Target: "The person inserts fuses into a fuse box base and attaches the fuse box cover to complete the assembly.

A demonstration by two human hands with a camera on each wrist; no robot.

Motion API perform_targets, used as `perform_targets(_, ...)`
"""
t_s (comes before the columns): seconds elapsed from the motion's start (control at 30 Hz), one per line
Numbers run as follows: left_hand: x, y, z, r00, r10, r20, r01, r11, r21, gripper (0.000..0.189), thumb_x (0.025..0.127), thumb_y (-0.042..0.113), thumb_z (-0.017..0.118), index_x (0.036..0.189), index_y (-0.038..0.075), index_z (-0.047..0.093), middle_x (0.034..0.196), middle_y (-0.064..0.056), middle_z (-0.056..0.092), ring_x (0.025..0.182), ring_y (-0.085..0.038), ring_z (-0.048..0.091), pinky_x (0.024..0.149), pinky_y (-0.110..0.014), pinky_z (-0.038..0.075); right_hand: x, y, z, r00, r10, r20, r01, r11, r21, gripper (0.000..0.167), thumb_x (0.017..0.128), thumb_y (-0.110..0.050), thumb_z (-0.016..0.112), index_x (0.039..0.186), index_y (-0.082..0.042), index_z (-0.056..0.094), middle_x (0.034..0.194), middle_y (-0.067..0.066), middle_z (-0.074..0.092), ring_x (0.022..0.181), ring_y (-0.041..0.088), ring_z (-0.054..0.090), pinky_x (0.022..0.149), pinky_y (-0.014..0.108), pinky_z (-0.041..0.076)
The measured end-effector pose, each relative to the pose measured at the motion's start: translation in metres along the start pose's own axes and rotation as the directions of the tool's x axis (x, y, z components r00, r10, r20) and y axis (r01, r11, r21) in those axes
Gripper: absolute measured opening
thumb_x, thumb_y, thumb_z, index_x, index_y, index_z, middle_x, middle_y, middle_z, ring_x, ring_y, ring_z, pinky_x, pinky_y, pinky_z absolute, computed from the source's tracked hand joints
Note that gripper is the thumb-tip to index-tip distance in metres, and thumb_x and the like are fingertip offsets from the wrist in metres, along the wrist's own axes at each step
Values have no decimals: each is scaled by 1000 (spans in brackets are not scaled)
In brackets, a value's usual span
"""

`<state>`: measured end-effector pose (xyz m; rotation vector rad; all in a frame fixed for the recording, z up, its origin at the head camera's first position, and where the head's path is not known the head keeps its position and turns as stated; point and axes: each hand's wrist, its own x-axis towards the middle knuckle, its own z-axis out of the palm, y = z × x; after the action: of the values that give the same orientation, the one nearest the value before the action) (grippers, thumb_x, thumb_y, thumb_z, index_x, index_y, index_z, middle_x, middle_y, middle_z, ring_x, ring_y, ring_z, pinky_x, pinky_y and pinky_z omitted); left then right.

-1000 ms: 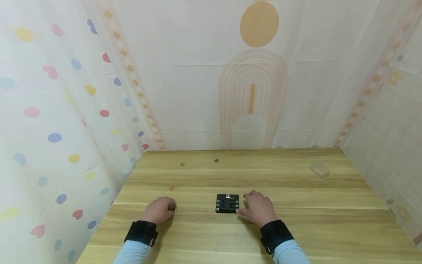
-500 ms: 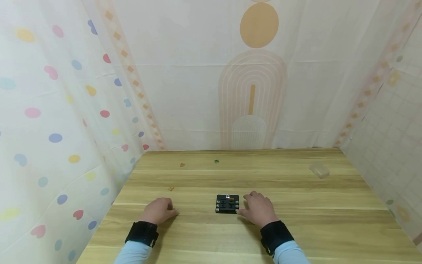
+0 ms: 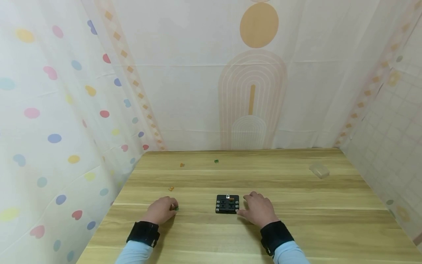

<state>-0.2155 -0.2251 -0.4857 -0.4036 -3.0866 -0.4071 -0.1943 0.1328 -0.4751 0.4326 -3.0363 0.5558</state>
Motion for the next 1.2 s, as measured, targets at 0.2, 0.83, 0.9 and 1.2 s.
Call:
perform_targets(0.2,0,2,0,1000,4,-4,-4,1000,-10,13,80,11,81,90,9,72,82,-1,61,74,-18,59,68,-38,51,0,0,-1,1000,4,3,-4,1000,0,57,80,-40,81,119,0,68,116,19,64,106,37,61,85,55,50)
perform_targets(0.83,-2,-1,1,1000,-16,-25,17,999,31,12,82,18,82,81,10,72,77,2,59,70,-15,57,64,-35,50,-1,0,0,1000,-6,2,6,1000,4,56,81,-39,81,119,0,68,116,19,64,105,37,62,84,54,51)
perform_targets(0.9,-2,-1,1,1000,-17,-25,18,999,30,12,82,17,82,80,10,72,77,2,59,70,-15,56,63,-34,50,-1,0,0,1000,-9,0,9,1000,7,56,81,-39,81,119,0,68,115,19,64,104,37,62,84,54,51)
perform_targets(1.2,-1,0,0,1000,-25,-17,25,1000,6,12,82,14,81,77,11,69,74,4,56,67,-12,52,61,-33,47,-2,-1,-1,1000,-8,0,8,1000,10,55,81,-38,81,119,1,68,114,19,65,104,37,62,83,54,51)
